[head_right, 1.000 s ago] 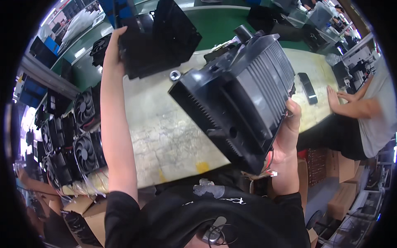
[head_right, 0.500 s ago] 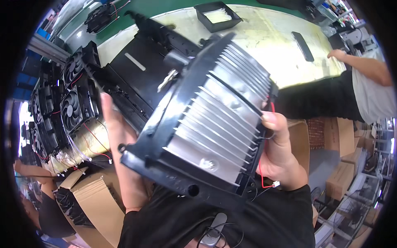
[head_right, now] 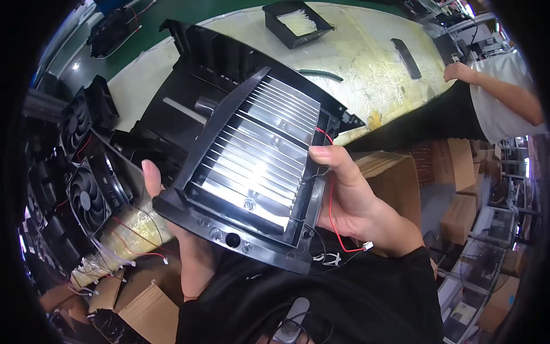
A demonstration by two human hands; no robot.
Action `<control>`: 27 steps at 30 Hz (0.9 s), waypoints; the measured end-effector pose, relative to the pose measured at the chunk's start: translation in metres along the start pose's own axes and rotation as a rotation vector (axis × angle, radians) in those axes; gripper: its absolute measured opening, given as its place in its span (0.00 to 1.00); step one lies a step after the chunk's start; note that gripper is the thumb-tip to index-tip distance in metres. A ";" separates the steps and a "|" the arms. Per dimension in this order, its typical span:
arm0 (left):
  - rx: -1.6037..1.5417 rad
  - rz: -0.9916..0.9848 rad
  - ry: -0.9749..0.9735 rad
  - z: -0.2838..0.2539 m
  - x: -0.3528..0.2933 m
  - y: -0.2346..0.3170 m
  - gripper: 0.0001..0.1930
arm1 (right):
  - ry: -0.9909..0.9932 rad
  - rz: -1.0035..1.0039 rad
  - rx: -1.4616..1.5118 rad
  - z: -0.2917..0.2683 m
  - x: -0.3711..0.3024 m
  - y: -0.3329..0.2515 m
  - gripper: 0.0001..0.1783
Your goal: The worker is assembling cooling fan units by securing wiring with zip ties and cutting off the excess length.
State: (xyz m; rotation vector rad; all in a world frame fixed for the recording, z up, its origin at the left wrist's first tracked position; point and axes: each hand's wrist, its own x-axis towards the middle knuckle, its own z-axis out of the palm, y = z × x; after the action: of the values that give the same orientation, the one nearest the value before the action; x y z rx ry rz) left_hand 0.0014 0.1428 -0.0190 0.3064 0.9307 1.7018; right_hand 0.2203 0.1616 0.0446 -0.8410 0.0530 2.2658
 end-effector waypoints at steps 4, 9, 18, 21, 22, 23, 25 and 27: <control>-0.024 -0.018 0.014 -0.008 -0.002 0.002 0.31 | 0.130 -0.074 -0.112 -0.004 0.016 0.000 0.34; -0.032 -0.025 0.026 -0.014 -0.004 0.000 0.35 | 0.140 -0.118 -0.123 -0.014 0.028 0.004 0.34; -0.006 -0.007 0.021 -0.023 -0.002 -0.001 0.37 | 0.104 -0.218 -0.288 -0.015 0.035 0.011 0.34; -0.082 -0.025 0.057 -0.025 -0.005 -0.003 0.36 | 0.173 -0.285 -0.314 -0.017 0.042 0.013 0.33; -0.078 -0.018 0.051 -0.024 -0.004 -0.003 0.36 | 0.162 -0.299 -0.299 -0.018 0.044 0.013 0.33; -0.070 -0.016 0.053 -0.023 -0.006 -0.002 0.35 | 0.156 -0.304 -0.280 -0.020 0.043 0.015 0.33; -0.096 -0.037 0.056 -0.017 -0.004 -0.001 0.35 | 0.129 -0.272 -0.271 -0.030 0.042 0.011 0.32; -0.055 -0.002 0.034 -0.019 -0.006 0.000 0.34 | 0.152 -0.296 -0.324 -0.034 0.042 0.011 0.32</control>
State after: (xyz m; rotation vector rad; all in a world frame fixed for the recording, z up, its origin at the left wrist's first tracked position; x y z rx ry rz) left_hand -0.0082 0.1293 -0.0295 0.2407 0.9073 1.7323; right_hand 0.2097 0.1697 -0.0093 -1.1092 -0.3562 1.9548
